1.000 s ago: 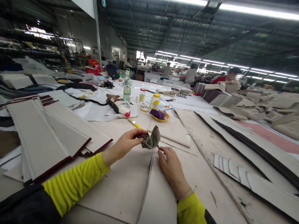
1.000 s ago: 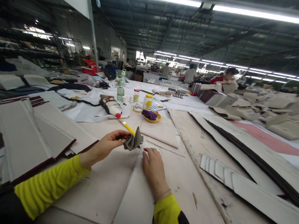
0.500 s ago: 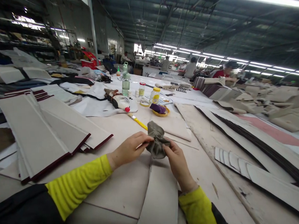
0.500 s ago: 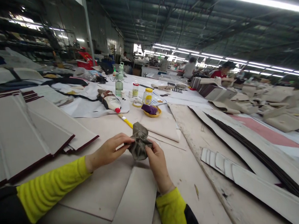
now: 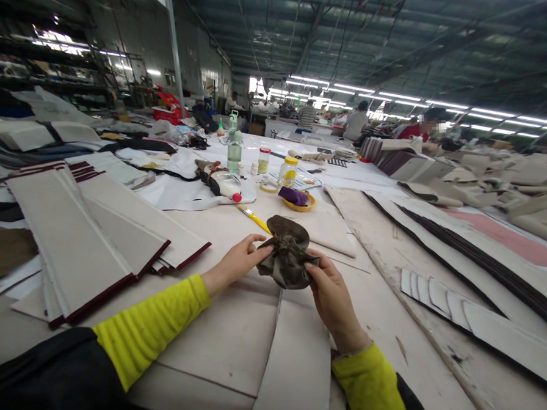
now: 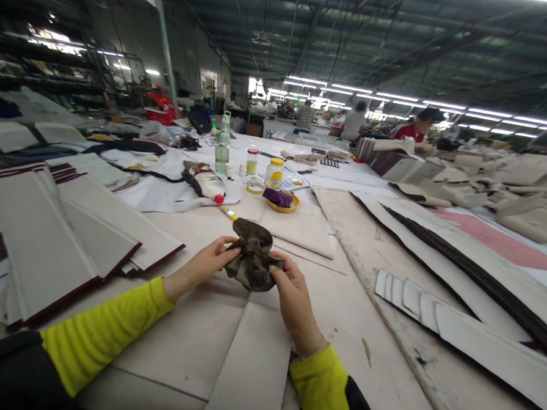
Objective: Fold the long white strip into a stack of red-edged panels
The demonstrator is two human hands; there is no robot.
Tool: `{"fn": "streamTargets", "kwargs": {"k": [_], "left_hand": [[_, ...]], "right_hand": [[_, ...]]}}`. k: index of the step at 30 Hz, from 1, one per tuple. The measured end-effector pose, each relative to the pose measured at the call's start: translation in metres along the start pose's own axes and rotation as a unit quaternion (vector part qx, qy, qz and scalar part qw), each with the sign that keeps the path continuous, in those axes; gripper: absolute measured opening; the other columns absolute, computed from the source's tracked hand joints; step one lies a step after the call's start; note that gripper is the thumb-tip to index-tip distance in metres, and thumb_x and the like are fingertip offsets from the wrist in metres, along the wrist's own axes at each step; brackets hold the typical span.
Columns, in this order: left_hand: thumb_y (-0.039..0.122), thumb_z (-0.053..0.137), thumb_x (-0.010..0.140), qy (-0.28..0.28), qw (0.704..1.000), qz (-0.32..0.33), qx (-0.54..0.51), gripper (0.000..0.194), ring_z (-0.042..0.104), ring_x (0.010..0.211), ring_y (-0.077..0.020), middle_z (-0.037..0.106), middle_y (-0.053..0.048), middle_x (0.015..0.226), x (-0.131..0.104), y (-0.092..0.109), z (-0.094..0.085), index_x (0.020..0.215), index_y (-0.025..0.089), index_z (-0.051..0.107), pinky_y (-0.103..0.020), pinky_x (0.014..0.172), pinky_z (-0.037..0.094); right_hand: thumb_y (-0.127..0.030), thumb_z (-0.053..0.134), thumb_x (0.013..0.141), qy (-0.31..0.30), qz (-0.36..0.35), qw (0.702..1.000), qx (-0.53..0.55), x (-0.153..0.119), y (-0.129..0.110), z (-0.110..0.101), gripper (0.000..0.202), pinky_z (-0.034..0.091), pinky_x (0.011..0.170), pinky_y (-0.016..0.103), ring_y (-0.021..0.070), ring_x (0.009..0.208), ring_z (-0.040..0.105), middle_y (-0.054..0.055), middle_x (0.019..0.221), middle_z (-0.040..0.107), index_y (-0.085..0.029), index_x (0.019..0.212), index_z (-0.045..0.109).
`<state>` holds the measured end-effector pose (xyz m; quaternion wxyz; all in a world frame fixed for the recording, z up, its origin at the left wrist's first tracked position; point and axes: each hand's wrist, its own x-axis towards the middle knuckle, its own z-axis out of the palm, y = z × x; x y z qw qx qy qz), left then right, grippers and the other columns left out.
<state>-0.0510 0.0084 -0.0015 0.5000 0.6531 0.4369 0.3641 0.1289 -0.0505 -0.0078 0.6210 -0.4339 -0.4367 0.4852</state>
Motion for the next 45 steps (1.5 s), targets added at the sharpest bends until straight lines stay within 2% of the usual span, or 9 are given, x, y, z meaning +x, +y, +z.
{"fn": "streamTargets", "kwargs": {"k": [4, 9, 18, 22, 27, 32, 38, 43, 45], "left_hand": [[0.049, 0.056, 0.074, -0.009, 0.998, 0.056, 0.025, 0.038, 0.056, 0.084, -0.0186, 0.062, -0.007, 0.090, -0.005, 0.002, 0.006, 0.090, 0.015, 0.062, -0.026, 0.073, 0.044], [0.049, 0.047, 0.081, -0.046, 0.997, 0.055, -0.018, 0.040, 0.056, 0.081, -0.0177, 0.064, -0.005, 0.087, -0.015, 0.007, 0.015, 0.088, 0.014, 0.063, -0.026, 0.073, 0.044], [0.049, 0.056, 0.076, 0.030, 0.966, 0.017, -0.256, 0.037, 0.052, 0.061, -0.0106, 0.060, -0.002, 0.069, -0.018, 0.027, 0.013, 0.082, 0.012, 0.061, -0.020, 0.056, 0.042], [0.047, 0.058, 0.076, 0.035, 0.957, 0.001, -0.287, 0.035, 0.049, 0.056, -0.0085, 0.058, -0.001, 0.068, -0.013, 0.027, 0.006, 0.080, 0.013, 0.060, -0.019, 0.052, 0.039], [0.047, 0.059, 0.075, -0.037, 0.975, -0.064, -0.210, 0.037, 0.055, 0.071, -0.0118, 0.062, -0.004, 0.085, -0.007, 0.022, -0.009, 0.091, 0.014, 0.062, -0.020, 0.058, 0.041], [0.052, 0.059, 0.074, -0.063, 0.970, -0.070, -0.224, 0.044, 0.058, 0.079, -0.0154, 0.065, -0.007, 0.088, -0.005, 0.024, -0.009, 0.093, 0.013, 0.061, -0.023, 0.065, 0.043], [0.037, 0.061, 0.076, 0.015, 0.950, -0.094, -0.298, 0.027, 0.055, 0.058, -0.0106, 0.061, -0.001, 0.067, -0.012, 0.034, 0.004, 0.084, 0.012, 0.056, -0.021, 0.057, 0.043], [0.040, 0.053, 0.080, 0.060, 0.964, -0.011, -0.260, 0.026, 0.051, 0.059, -0.0093, 0.057, 0.002, 0.068, -0.016, 0.038, 0.005, 0.084, 0.015, 0.054, -0.020, 0.057, 0.042], [0.041, 0.050, 0.082, 0.083, 0.978, 0.029, -0.190, 0.026, 0.050, 0.063, -0.0096, 0.056, 0.001, 0.071, -0.017, 0.038, 0.002, 0.083, 0.016, 0.054, -0.019, 0.058, 0.041]], "right_hand": [[-0.031, 0.060, 0.074, -0.018, 0.001, 1.000, -0.010, -0.001, 0.000, 0.003, 0.027, 0.044, 0.080, 0.031, 0.0167, 0.090, 0.057, -0.001, 0.096, 0.065, -0.024, 0.100, 0.060], [-0.047, 0.058, 0.074, 0.021, -0.010, 0.990, -0.141, 0.000, 0.002, 0.004, 0.033, 0.046, 0.074, 0.032, 0.0189, 0.080, 0.059, 0.002, 0.083, 0.067, -0.019, 0.090, 0.063], [-0.052, 0.048, 0.079, 0.022, -0.038, 0.984, -0.171, 0.001, -0.003, 0.002, 0.040, 0.045, 0.072, 0.032, 0.0205, 0.078, 0.057, 0.004, 0.078, 0.068, -0.017, 0.084, 0.067], [-0.048, 0.046, 0.083, 0.012, -0.066, 0.981, -0.184, -0.001, -0.007, 0.000, 0.035, 0.043, 0.071, 0.031, 0.0187, 0.076, 0.055, 0.002, 0.075, 0.064, -0.018, 0.082, 0.064], [-0.038, 0.045, 0.085, 0.012, -0.184, 0.920, -0.345, -0.003, -0.011, -0.004, 0.028, 0.035, 0.057, 0.025, 0.0125, 0.061, 0.043, -0.002, 0.062, 0.048, -0.020, 0.065, 0.052], [-0.029, 0.044, 0.087, -0.071, -0.250, 0.873, -0.413, -0.008, -0.009, 0.004, 0.017, 0.036, 0.060, 0.026, 0.0126, 0.064, 0.045, -0.001, 0.067, 0.048, -0.021, 0.076, 0.053], [-0.033, 0.045, 0.085, -0.097, -0.226, 0.847, -0.471, -0.017, -0.022, 0.018, 0.015, 0.036, 0.056, 0.025, 0.0122, 0.061, 0.047, -0.001, 0.068, 0.051, -0.021, 0.077, 0.051], [-0.044, 0.049, 0.081, -0.106, -0.227, 0.756, -0.605, -0.017, -0.048, 0.037, 0.030, 0.026, 0.049, 0.025, 0.0117, 0.052, 0.043, -0.001, 0.058, 0.050, -0.021, 0.061, 0.048], [-0.046, 0.048, 0.081, -0.129, -0.222, 0.742, -0.619, -0.015, -0.049, 0.046, 0.036, 0.022, 0.046, 0.026, 0.0113, 0.048, 0.041, -0.001, 0.052, 0.050, -0.021, 0.055, 0.048]]}}
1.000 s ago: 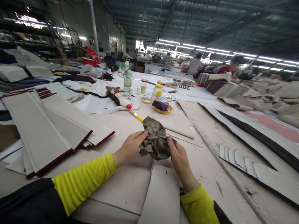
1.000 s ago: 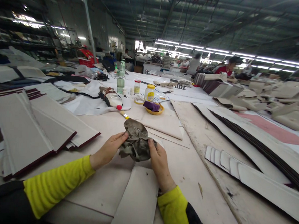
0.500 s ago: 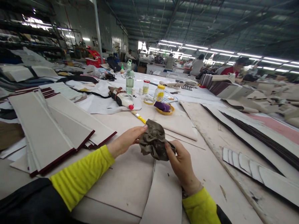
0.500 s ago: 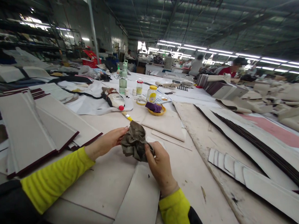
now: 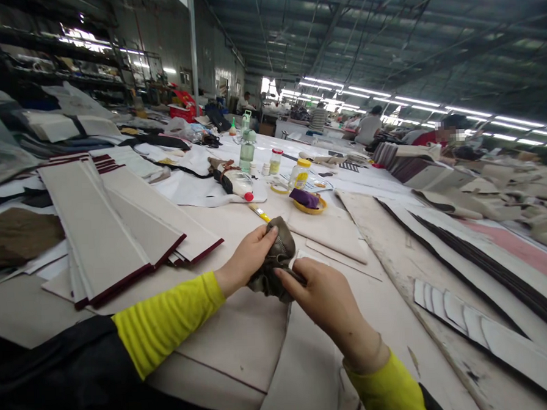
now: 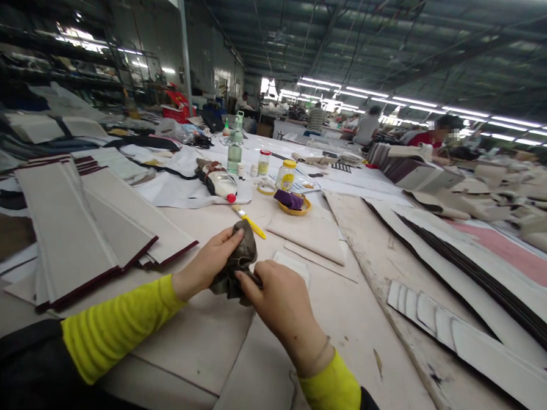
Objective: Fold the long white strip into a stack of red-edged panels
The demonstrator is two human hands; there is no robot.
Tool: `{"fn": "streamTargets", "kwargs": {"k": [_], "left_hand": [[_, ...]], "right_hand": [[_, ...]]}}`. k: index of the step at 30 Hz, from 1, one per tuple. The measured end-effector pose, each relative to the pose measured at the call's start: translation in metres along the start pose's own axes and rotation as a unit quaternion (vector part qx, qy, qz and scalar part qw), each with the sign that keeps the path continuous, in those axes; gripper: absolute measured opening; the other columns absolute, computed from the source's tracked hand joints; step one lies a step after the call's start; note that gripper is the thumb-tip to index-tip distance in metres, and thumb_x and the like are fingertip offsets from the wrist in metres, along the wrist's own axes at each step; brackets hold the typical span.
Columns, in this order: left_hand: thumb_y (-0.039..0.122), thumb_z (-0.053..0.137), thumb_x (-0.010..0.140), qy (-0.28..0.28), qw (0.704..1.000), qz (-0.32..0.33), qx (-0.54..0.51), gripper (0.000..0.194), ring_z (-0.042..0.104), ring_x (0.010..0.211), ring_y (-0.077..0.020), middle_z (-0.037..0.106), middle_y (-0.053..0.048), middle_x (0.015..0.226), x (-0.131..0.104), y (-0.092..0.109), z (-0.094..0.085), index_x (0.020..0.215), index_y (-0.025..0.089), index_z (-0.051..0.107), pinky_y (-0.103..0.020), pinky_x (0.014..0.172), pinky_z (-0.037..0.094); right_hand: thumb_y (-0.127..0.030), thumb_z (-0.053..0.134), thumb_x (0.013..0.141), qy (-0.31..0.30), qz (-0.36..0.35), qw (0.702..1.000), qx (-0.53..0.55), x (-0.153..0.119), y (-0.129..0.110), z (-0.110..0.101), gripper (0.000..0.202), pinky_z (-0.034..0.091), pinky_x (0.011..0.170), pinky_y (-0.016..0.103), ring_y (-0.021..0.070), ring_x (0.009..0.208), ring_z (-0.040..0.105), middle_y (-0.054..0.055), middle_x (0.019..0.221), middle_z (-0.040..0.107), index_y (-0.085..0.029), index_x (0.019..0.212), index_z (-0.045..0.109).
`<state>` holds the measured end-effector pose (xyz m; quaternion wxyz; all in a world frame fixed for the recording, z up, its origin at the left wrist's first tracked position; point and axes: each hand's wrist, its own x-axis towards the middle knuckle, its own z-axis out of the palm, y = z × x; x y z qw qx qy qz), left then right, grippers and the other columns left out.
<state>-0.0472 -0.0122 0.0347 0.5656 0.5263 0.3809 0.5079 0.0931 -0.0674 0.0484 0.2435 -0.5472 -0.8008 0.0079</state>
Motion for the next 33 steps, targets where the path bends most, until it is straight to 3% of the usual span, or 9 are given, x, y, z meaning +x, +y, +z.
{"fn": "streamTargets", "kwargs": {"k": [4, 8, 17, 20, 23, 26, 28, 31, 33], "left_hand": [[0.041, 0.042, 0.085, 0.032, 0.981, 0.075, 0.176, 0.029, 0.046, 0.062, -0.0105, 0.050, 0.002, 0.066, 0.006, 0.001, -0.010, 0.074, 0.016, 0.051, -0.019, 0.054, 0.036], [0.037, 0.040, 0.086, 0.051, 0.962, 0.095, 0.252, 0.028, 0.044, 0.058, -0.0110, 0.047, 0.003, 0.060, 0.022, -0.006, -0.019, 0.068, 0.017, 0.048, -0.021, 0.052, 0.032], [0.037, 0.046, 0.082, 0.046, 0.982, 0.060, 0.173, 0.026, 0.046, 0.058, -0.0102, 0.050, 0.003, 0.060, 0.038, -0.011, -0.020, 0.070, 0.015, 0.052, -0.020, 0.055, 0.035], [0.040, 0.050, 0.080, 0.051, 0.997, 0.012, 0.061, 0.026, 0.046, 0.052, -0.0087, 0.050, 0.004, 0.058, 0.035, -0.007, -0.020, 0.076, 0.014, 0.054, -0.019, 0.051, 0.036], [0.045, 0.056, 0.076, 0.014, 0.997, -0.044, -0.054, 0.032, 0.049, 0.051, -0.0090, 0.054, 0.003, 0.061, 0.030, -0.005, -0.021, 0.083, 0.014, 0.053, -0.020, 0.052, 0.040], [0.047, 0.059, 0.074, -0.033, 0.998, -0.025, -0.041, 0.035, 0.052, 0.059, -0.0097, 0.058, 0.001, 0.070, 0.022, -0.002, -0.018, 0.084, 0.013, 0.055, -0.021, 0.057, 0.042], [0.046, 0.058, 0.075, -0.065, 0.998, 0.000, -0.001, 0.034, 0.052, 0.064, -0.0096, 0.058, 0.000, 0.074, 0.016, 0.000, -0.013, 0.083, 0.013, 0.056, -0.020, 0.060, 0.042], [0.045, 0.055, 0.077, -0.108, 0.994, 0.014, 0.018, 0.033, 0.053, 0.070, -0.0108, 0.057, -0.001, 0.078, 0.009, 0.001, -0.005, 0.086, 0.013, 0.055, -0.021, 0.065, 0.042], [0.042, 0.060, 0.074, -0.120, 0.991, 0.038, 0.050, 0.033, 0.055, 0.077, -0.0125, 0.059, -0.002, 0.084, 0.006, 0.000, -0.003, 0.092, 0.015, 0.054, -0.022, 0.070, 0.042]], "right_hand": [[-0.039, 0.044, 0.084, -0.037, -0.017, 0.988, 0.147, 0.005, -0.010, 0.022, 0.040, 0.022, 0.043, 0.024, 0.0102, 0.044, 0.042, -0.001, 0.047, 0.051, -0.021, 0.050, 0.052], [-0.039, 0.042, 0.085, -0.041, 0.004, 0.962, 0.271, 0.004, -0.010, 0.043, 0.044, 0.023, 0.042, 0.023, 0.0092, 0.043, 0.037, -0.003, 0.043, 0.041, -0.020, 0.045, 0.042], [-0.035, 0.041, 0.085, -0.035, -0.026, 0.949, 0.313, -0.001, -0.009, 0.040, 0.043, 0.025, 0.044, 0.023, 0.0078, 0.044, 0.032, -0.005, 0.045, 0.033, -0.020, 0.045, 0.034], [-0.035, 0.042, 0.085, -0.038, -0.030, 0.946, 0.321, -0.002, -0.005, 0.039, 0.043, 0.026, 0.044, 0.023, 0.0081, 0.044, 0.033, -0.004, 0.045, 0.035, -0.019, 0.045, 0.039], [-0.040, 0.045, 0.083, -0.017, 0.040, 0.937, 0.346, 0.002, 0.004, 0.037, 0.040, 0.029, 0.044, 0.023, 0.0092, 0.047, 0.037, -0.004, 0.047, 0.039, -0.019, 0.049, 0.046], [-0.042, 0.056, 0.076, 0.028, 0.120, 0.912, 0.392, 0.008, 0.010, 0.036, 0.023, 0.041, 0.056, 0.024, 0.0142, 0.067, 0.053, 0.000, 0.075, 0.061, -0.020, 0.083, 0.062], [-0.040, 0.062, 0.071, 0.006, 0.140, 0.890, 0.434, 0.010, 0.012, 0.038, 0.037, 0.045, 0.068, 0.028, 0.0186, 0.086, 0.057, 0.003, 0.097, 0.063, -0.023, 0.104, 0.059], [-0.043, 0.063, 0.071, -0.037, 0.180, 0.852, 0.490, 0.010, 0.014, 0.044, 0.031, 0.045, 0.073, 0.032, 0.0207, 0.083, 0.059, 0.003, 0.086, 0.067, -0.019, 0.091, 0.065], [-0.044, 0.062, 0.071, -0.012, 0.212, 0.813, 0.542, 0.009, 0.017, 0.045, 0.030, 0.046, 0.070, 0.032, 0.0191, 0.074, 0.060, 0.002, 0.076, 0.068, -0.018, 0.084, 0.067]]}}
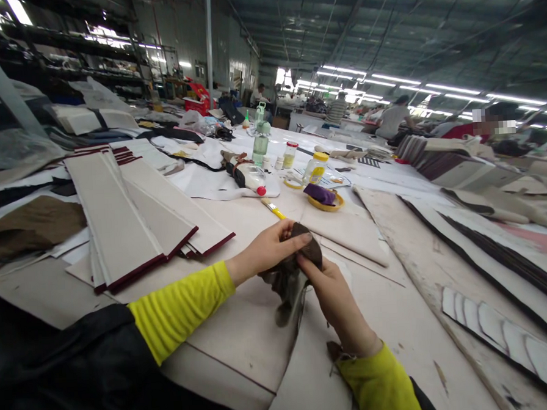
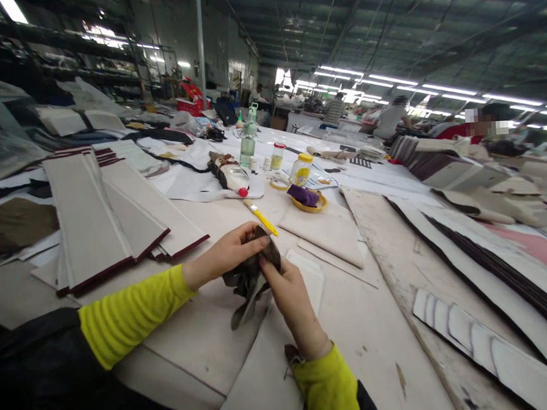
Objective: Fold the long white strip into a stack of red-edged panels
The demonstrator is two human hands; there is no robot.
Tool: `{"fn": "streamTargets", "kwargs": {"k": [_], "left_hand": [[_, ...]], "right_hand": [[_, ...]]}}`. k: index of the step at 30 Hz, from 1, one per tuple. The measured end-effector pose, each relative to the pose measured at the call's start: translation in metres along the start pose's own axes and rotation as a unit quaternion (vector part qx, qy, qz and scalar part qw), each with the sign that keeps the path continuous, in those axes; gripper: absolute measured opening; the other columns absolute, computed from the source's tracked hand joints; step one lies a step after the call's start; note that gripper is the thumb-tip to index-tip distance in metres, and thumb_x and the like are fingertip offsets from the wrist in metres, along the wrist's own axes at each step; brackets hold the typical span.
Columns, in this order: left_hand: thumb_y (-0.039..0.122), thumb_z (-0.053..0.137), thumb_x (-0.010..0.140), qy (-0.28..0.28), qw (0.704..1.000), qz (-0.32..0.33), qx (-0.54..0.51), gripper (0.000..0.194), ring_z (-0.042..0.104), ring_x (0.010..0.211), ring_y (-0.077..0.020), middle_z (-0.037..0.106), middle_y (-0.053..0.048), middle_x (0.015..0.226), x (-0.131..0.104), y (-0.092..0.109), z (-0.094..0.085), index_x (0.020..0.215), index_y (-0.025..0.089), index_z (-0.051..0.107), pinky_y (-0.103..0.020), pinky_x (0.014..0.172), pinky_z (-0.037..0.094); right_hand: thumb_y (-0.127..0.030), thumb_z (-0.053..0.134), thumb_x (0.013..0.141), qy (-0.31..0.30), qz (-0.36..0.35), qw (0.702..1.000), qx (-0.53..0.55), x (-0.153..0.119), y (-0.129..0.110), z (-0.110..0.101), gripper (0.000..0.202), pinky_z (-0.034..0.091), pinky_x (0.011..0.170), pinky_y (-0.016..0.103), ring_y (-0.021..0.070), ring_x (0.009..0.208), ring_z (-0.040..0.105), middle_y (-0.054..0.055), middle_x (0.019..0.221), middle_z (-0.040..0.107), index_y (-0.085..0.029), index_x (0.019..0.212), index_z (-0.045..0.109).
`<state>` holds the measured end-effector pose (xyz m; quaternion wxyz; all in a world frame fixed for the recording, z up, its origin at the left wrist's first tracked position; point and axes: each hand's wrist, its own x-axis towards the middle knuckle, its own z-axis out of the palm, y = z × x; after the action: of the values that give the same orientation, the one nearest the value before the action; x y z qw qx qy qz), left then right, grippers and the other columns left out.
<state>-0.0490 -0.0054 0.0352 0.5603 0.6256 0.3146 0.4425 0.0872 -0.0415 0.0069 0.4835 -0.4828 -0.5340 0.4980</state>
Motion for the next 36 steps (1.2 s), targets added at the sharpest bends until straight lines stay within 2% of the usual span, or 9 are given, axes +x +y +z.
{"fn": "streamTargets", "kwargs": {"k": [3, 7, 9, 14, 18, 22, 26, 31, 36], "left_hand": [[0.036, 0.068, 0.068, -0.018, 0.997, -0.017, 0.069, 0.040, 0.055, 0.085, -0.0151, 0.060, -0.003, 0.093, -0.002, -0.002, -0.002, 0.100, 0.015, 0.054, -0.024, 0.073, 0.041], [0.046, 0.061, 0.071, -0.060, 0.984, -0.164, 0.032, 0.041, 0.056, 0.073, -0.0148, 0.061, -0.005, 0.085, -0.002, -0.007, -0.010, 0.097, 0.014, 0.057, -0.023, 0.057, 0.038], [0.045, 0.063, 0.070, -0.063, 0.979, -0.196, -0.007, 0.040, 0.055, 0.069, -0.0133, 0.060, -0.004, 0.083, -0.001, -0.011, -0.013, 0.096, 0.015, 0.057, -0.022, 0.055, 0.035], [0.028, 0.068, 0.064, 0.017, 0.986, -0.149, -0.078, 0.044, 0.050, 0.060, -0.0076, 0.055, 0.001, 0.076, 0.003, -0.018, -0.019, 0.104, 0.017, 0.053, -0.018, 0.050, 0.028], [0.026, 0.060, 0.071, 0.043, 0.993, -0.095, -0.051, 0.037, 0.047, 0.057, -0.0065, 0.052, 0.003, 0.072, 0.003, -0.014, -0.016, 0.106, 0.018, 0.052, -0.017, 0.049, 0.029], [0.021, 0.057, 0.072, 0.061, 0.995, 0.021, 0.080, 0.019, 0.052, 0.076, -0.0117, 0.056, -0.001, 0.083, 0.000, -0.008, -0.011, 0.089, 0.015, 0.055, -0.022, 0.067, 0.041], [0.023, 0.055, 0.075, 0.118, 0.964, 0.083, 0.222, 0.009, 0.051, 0.075, -0.0116, 0.054, -0.001, 0.081, -0.005, -0.001, -0.008, 0.081, 0.016, 0.055, -0.021, 0.064, 0.041], [0.041, 0.051, 0.081, 0.028, 0.967, 0.057, 0.248, 0.025, 0.053, 0.072, -0.0120, 0.057, 0.000, 0.077, -0.013, 0.000, -0.001, 0.080, 0.016, 0.053, -0.022, 0.063, 0.042], [0.045, 0.055, 0.077, 0.014, 0.968, -0.006, 0.252, 0.031, 0.055, 0.075, -0.0138, 0.059, -0.002, 0.083, -0.013, -0.009, 0.003, 0.085, 0.016, 0.053, -0.023, 0.064, 0.043]], "right_hand": [[-0.043, 0.064, 0.071, 0.054, -0.001, 0.993, 0.108, 0.000, -0.003, -0.006, 0.030, 0.048, 0.064, 0.030, 0.0167, 0.068, 0.061, 0.001, 0.077, 0.068, -0.019, 0.088, 0.067], [-0.039, 0.067, 0.068, 0.081, -0.001, 0.982, 0.171, 0.001, -0.012, -0.015, 0.026, 0.049, 0.061, 0.030, 0.0163, 0.065, 0.062, 0.001, 0.075, 0.069, -0.018, 0.083, 0.067], [-0.037, 0.068, 0.067, 0.072, -0.007, 0.980, 0.185, 0.001, -0.015, -0.016, 0.024, 0.050, 0.064, 0.030, 0.0164, 0.067, 0.063, 0.002, 0.076, 0.070, -0.018, 0.082, 0.067], [-0.026, 0.071, 0.063, 0.064, -0.011, 0.975, 0.212, 0.000, -0.017, -0.014, 0.029, 0.051, 0.073, 0.030, 0.0167, 0.079, 0.064, 0.000, 0.088, 0.070, -0.020, 0.091, 0.066], [-0.020, 0.071, 0.061, 0.086, 0.030, 0.966, 0.241, -0.001, -0.017, -0.014, 0.029, 0.051, 0.065, 0.023, 0.0139, 0.074, 0.064, -0.002, 0.083, 0.071, -0.020, 0.089, 0.066], [-0.027, 0.071, 0.065, 0.058, 0.060, 0.970, 0.228, -0.001, -0.016, -0.014, 0.029, 0.051, 0.063, 0.022, 0.0139, 0.073, 0.064, 0.000, 0.085, 0.071, -0.019, 0.092, 0.066], [-0.032, 0.070, 0.066, 0.065, 0.036, 0.974, 0.215, -0.001, -0.014, -0.012, 0.031, 0.051, 0.068, 0.027, 0.0161, 0.075, 0.065, 0.002, 0.086, 0.071, -0.017, 0.093, 0.066], [-0.032, 0.070, 0.068, 0.081, -0.007, 0.974, 0.212, 0.000, -0.010, -0.010, 0.027, 0.050, 0.074, 0.029, 0.0160, 0.078, 0.065, 0.001, 0.088, 0.071, -0.019, 0.091, 0.067], [-0.031, 0.067, 0.070, 0.049, -0.019, 0.976, 0.210, -0.002, -0.008, -0.009, 0.028, 0.049, 0.078, 0.031, 0.0170, 0.082, 0.064, 0.001, 0.092, 0.070, -0.020, 0.096, 0.066]]}}
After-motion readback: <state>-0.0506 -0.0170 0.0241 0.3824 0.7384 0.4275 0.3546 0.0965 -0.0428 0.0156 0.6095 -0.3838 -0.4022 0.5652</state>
